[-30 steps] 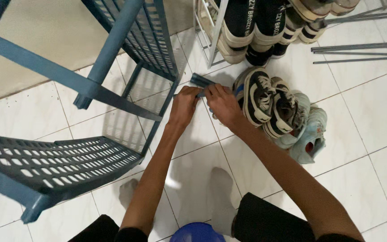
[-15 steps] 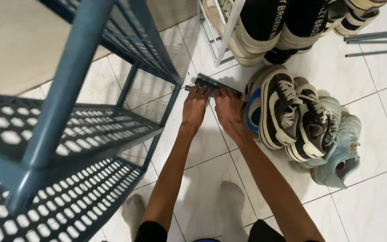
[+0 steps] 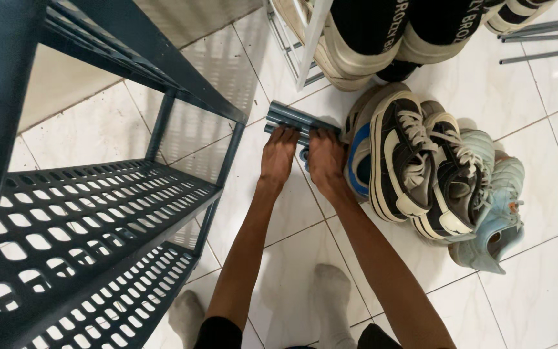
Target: The person assembles a blue plastic shoe rack by inserting vertical support rods into the side panels and connecting the panels together. The person repeatedly adjusts the connections to secure the structure.
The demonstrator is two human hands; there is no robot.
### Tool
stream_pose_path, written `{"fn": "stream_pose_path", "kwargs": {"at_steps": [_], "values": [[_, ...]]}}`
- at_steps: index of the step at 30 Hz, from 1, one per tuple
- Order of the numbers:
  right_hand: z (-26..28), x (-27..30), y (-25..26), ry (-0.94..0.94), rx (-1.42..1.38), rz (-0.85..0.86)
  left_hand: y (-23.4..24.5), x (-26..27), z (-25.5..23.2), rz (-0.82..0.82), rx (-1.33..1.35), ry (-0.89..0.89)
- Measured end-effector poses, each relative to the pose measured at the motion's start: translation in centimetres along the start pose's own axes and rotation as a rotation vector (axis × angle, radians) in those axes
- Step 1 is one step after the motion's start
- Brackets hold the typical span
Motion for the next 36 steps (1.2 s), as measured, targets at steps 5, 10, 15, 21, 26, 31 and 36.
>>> {"fn": "stream_pose_path", "kwargs": {"at_steps": [5,10,15,21,26,31,36], "values": [[0.0,0.2,-0.3,-0.042,-0.033,0.055,-0.5,0.2,0.5,-0.013,-0.104,0.031],[0.5,0.4,0.4,0.000,-0.041,0.006,-0.9,0.0,0.0,-0.066,-0.069,0.039],[1.1,0.8,3.3,-0.036,-0.102,0.027,1.4,-0.1,-2.2,-0.178,-0.027,-0.007],[3.1,1.9,7.7,-0.118,-0.551,-0.038,7.4,0.7,-5.7,-0.214,0.070,0.099],[6.1,4.0,10.5,-0.024,-0.712,-0.154,12.8,3.3,-8.6,-0.335,0.066,0.060],[9.4,6.2,14.0,0.080,-0.812,-0.142,18.2,7.1,-10.8,-0.430,0.025,0.090],[12.7,8.6,18.1,0.245,-0.828,-0.181,23.1,11.5,-13.3,-0.502,0.026,0.124]]}}
Point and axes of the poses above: each hand's wrist, its own x-axis away from the middle knuckle, its own y-axis out of the back of the hand, z = x × y, the point moved 2 cm from there along -x, towards the middle knuckle, and after that the axes turned 12 degrees about x, right-handed, at the moved point
